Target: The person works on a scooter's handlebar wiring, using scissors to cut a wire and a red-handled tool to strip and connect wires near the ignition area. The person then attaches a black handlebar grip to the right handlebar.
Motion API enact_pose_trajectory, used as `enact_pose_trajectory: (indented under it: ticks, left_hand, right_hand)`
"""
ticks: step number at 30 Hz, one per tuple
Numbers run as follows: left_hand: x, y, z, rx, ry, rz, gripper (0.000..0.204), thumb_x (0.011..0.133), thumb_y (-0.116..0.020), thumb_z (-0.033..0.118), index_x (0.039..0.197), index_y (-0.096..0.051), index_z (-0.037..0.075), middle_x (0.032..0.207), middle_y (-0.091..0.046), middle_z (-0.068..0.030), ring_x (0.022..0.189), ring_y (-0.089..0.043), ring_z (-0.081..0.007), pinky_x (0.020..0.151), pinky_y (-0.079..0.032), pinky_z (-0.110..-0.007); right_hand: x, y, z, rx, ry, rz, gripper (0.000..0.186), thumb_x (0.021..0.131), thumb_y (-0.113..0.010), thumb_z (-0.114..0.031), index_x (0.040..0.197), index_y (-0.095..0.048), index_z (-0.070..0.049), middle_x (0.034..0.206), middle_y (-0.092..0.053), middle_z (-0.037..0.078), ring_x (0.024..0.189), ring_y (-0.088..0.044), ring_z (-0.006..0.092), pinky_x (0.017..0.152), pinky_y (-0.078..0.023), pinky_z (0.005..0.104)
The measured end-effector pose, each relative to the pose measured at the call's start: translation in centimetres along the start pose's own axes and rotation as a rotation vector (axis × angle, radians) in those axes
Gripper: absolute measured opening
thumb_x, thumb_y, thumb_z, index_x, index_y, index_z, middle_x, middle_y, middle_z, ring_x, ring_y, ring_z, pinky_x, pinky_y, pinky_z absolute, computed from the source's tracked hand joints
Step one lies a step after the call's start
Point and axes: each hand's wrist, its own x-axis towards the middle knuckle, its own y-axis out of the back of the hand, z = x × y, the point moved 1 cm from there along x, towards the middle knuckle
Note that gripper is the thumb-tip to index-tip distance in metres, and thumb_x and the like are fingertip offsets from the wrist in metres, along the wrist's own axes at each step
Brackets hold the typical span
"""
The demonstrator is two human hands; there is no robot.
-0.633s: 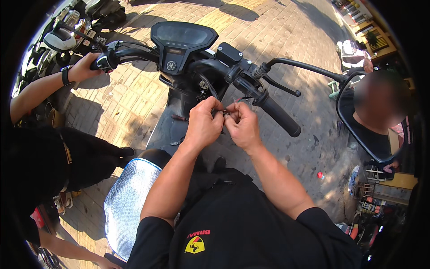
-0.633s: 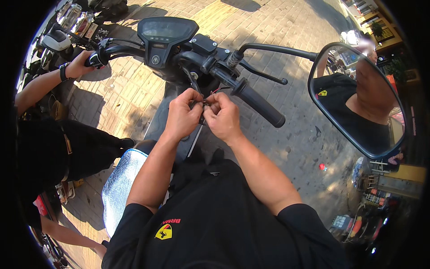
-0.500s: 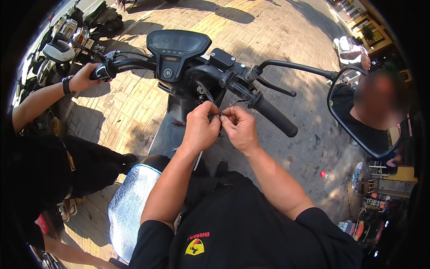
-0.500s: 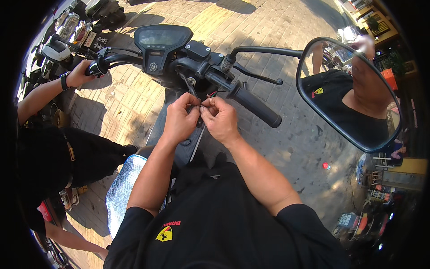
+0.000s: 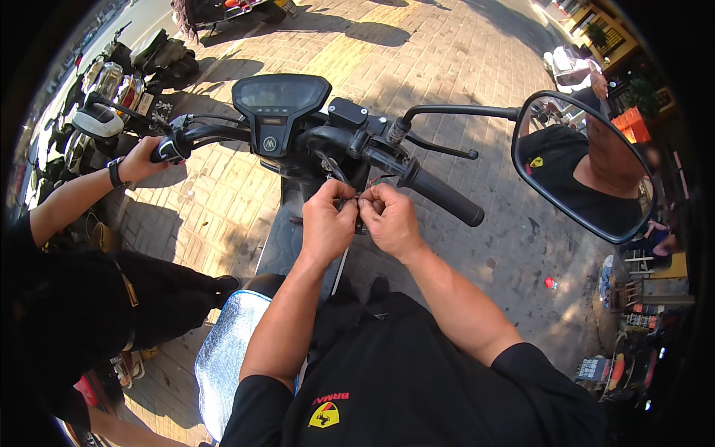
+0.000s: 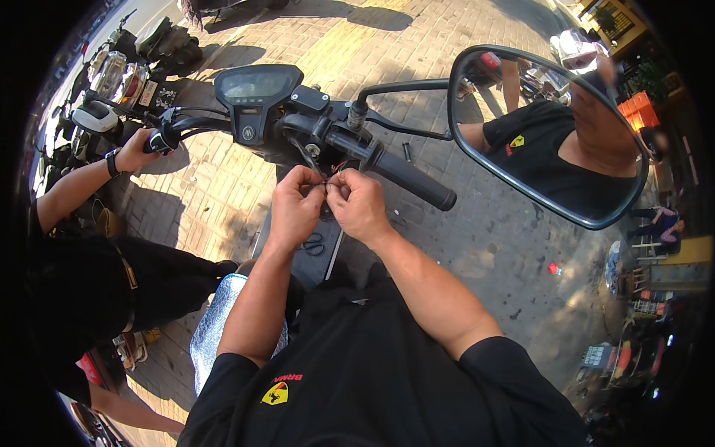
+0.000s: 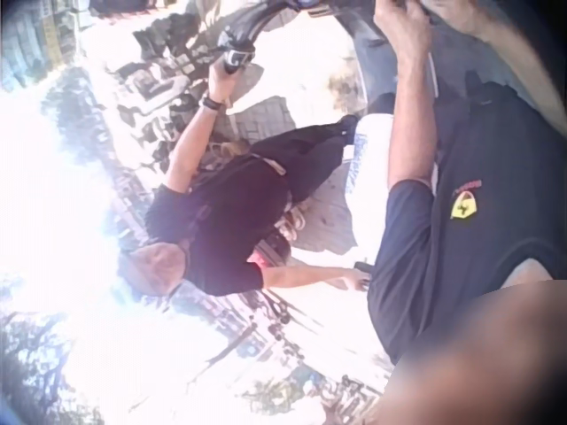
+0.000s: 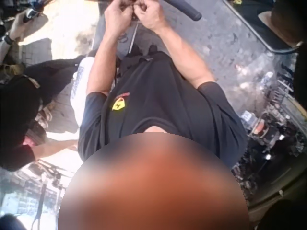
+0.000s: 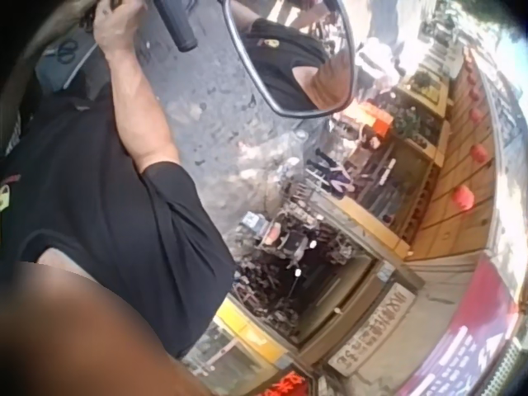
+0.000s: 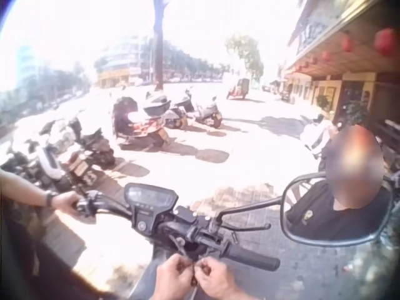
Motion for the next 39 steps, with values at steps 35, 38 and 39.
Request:
enact_pose_trajectory:
  ticks: [35, 38, 39]
  left_hand:
    - [0.1, -1.9, 0.5, 0.191, -0.446, 0.242, 0.011, 0.076, -0.068, -0.005, 0.083, -0.062, 0.001, 0.089, -0.057, -0.0130, 0.081, -0.058, -0.0287, 0.071, -0.049, -0.037]
    - [0.1, -2.0, 0.4, 0.193, -0.432, 0.240, 0.012, 0.075, -0.067, -0.007, 0.082, -0.061, 0.001, 0.090, -0.057, -0.0136, 0.080, -0.058, -0.0291, 0.070, -0.049, -0.037]
    - [0.1, -2.1, 0.4, 0.191, -0.441, 0.242, 0.013, 0.075, -0.067, -0.007, 0.083, -0.060, 0.001, 0.090, -0.057, -0.0137, 0.080, -0.058, -0.0294, 0.069, -0.049, -0.037]
  right_hand:
    - [1.1, -0.1, 0.8, 0.711, -0.251, 0.101, 0.010, 0.090, -0.063, 0.001, 0.098, -0.066, -0.002, 0.091, -0.065, 0.002, 0.085, -0.059, 0.0114, 0.079, -0.046, 0.0269]
    - [1.3, -0.3, 0.6, 0.638, -0.238, 0.106, 0.002, 0.091, -0.064, -0.003, 0.091, -0.066, -0.003, 0.084, -0.063, -0.001, 0.078, -0.056, 0.0080, 0.071, -0.044, 0.0257]
    - [1.4, -0.3, 0.6, 0.649, -0.236, 0.105, 0.002, 0.091, -0.064, -0.004, 0.090, -0.065, -0.003, 0.084, -0.063, -0.001, 0.078, -0.056, 0.0078, 0.071, -0.044, 0.0256]
